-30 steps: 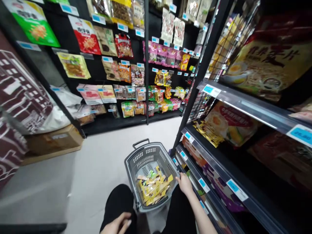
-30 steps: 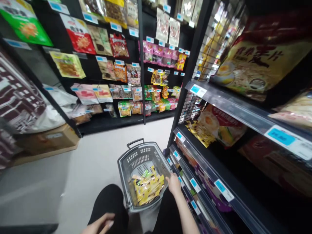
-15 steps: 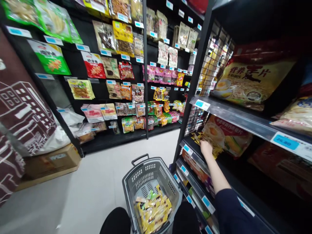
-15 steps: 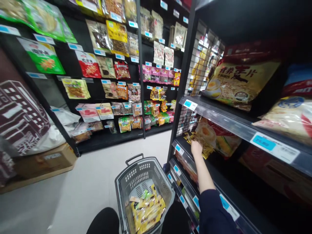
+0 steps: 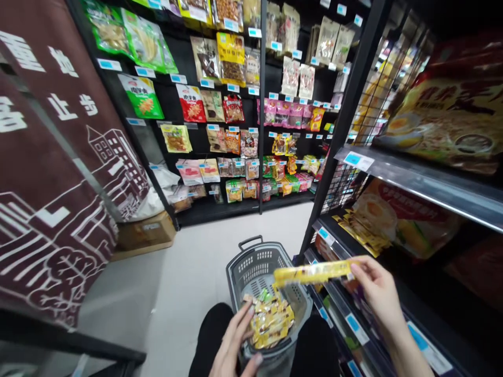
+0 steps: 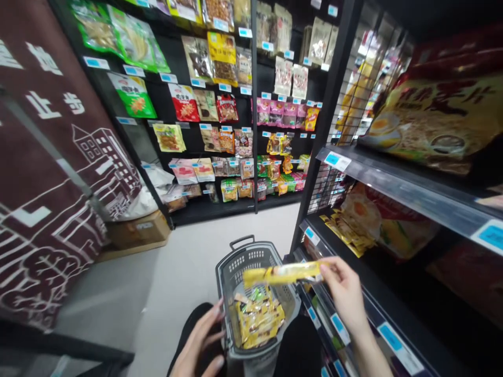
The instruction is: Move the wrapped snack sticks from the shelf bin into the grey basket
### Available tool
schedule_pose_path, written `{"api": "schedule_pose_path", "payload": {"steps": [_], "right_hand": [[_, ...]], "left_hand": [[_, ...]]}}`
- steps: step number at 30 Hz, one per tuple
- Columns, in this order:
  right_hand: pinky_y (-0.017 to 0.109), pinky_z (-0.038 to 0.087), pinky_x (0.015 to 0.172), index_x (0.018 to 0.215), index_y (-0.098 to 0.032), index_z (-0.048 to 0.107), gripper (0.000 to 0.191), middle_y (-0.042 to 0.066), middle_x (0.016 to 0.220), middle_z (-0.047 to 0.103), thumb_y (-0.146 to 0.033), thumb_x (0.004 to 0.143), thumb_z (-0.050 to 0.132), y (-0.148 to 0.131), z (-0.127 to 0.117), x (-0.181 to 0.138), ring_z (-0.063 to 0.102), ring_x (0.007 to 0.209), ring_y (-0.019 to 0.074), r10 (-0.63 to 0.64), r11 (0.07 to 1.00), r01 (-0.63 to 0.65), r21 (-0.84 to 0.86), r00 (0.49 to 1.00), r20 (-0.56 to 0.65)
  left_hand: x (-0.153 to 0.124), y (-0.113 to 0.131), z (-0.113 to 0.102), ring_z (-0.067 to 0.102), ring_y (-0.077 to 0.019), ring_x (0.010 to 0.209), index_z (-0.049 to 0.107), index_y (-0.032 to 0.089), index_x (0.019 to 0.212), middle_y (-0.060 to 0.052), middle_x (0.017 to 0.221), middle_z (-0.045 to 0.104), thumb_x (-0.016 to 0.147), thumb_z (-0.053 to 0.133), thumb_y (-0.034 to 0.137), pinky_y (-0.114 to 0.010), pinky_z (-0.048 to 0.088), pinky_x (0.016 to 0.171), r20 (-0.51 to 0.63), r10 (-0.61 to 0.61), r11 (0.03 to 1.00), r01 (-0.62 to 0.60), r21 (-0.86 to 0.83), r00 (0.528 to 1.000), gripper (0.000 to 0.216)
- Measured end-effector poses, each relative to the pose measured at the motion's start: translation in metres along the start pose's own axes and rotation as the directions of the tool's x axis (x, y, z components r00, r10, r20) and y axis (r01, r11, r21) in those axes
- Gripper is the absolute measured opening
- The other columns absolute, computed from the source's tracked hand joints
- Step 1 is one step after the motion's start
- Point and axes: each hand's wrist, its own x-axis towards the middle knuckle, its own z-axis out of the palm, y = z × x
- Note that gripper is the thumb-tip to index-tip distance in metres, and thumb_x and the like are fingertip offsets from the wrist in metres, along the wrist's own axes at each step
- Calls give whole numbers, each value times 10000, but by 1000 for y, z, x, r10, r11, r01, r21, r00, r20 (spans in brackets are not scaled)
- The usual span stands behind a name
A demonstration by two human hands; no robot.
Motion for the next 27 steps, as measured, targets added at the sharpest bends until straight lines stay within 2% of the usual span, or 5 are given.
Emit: {"api": "schedule_pose_path", "payload": {"steps": [4,8,16,21,27], "right_hand": [[261,513,515,779,-184,632,242,29,652,637,-421,735,658,2,27,-52,605,580,174,227,948,-260,186,957,181],[299,545,517,878,-208,632,295,53,734,661,-443,706,680,24,34,-81,635,655,212,356,881,-393,264,918,177],[316,560,576,809,-224,751,210,92,794,651,-373,661,737,49,32,-120,630,713,235,248,951,-285,122,935,253],[331,549,658,744,-241,754,128,115,881,646,-319,643,761,46,30,-130,629,837,264,217,963,-260,71,904,369],[295,520,673,695,-215,699,105,90,957,573,-297,748,663,42,35,-134,605,826,218,294,956,-267,-123,873,389]], "left_hand": [[3,38,11,579,-301,1005,361,305,1341,-99,1361,447,699,624,553,-382,541,763,43,-71,930,82,-357,997,736],[3,50,12,638,-183,619,642,196,1058,-97,1076,640,675,704,418,-333,559,617,129,-244,918,272,-288,961,448],[-3,31,8,644,-238,816,741,176,866,-109,1058,651,667,726,299,-304,578,613,175,-289,923,322,-208,941,234],[-4,28,8,646,-181,651,743,144,790,-126,1112,625,631,741,264,-284,566,504,212,-391,872,435,-225,895,199],[-3,24,13,605,-98,473,707,109,619,-135,1227,576,621,681,154,-223,504,387,141,-397,875,421,-239,907,51]]}}
